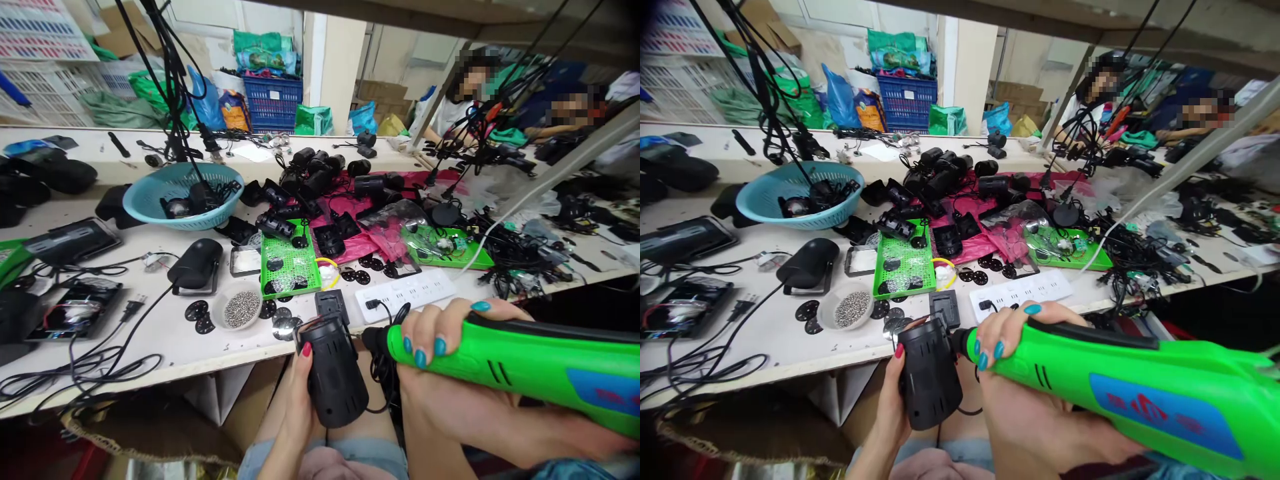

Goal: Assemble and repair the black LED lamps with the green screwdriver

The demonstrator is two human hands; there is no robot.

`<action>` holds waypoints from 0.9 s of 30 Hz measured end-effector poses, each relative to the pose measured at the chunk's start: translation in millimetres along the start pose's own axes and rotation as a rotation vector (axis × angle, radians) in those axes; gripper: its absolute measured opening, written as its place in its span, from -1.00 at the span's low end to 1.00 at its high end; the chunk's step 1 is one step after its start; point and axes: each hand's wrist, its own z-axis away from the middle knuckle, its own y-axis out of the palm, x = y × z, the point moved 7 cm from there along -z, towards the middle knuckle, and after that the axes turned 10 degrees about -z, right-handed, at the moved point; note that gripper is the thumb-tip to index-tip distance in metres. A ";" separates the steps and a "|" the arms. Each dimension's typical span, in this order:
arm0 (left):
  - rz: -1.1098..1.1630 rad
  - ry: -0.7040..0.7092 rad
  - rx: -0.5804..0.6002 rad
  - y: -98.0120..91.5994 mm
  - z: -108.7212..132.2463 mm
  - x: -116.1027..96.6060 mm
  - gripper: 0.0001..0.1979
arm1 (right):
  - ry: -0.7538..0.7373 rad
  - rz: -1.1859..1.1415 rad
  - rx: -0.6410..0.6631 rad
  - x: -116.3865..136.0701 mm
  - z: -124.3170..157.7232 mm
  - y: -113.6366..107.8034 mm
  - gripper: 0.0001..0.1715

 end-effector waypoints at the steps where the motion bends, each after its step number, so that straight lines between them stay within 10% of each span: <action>1: -0.004 -0.023 0.004 -0.7 0.9 3.5 -0.31 | -0.030 -0.024 0.006 -1.8 1.7 2.0 -0.44; 13: 0.159 0.035 0.036 -10.0 -1.5 11.5 -0.33 | -0.010 -0.140 0.085 -24.5 9.5 14.7 -0.28; 27: 0.241 -0.065 0.676 -2.6 -16.3 29.1 0.01 | 0.102 -0.239 -0.010 -39.4 -2.1 10.5 -0.24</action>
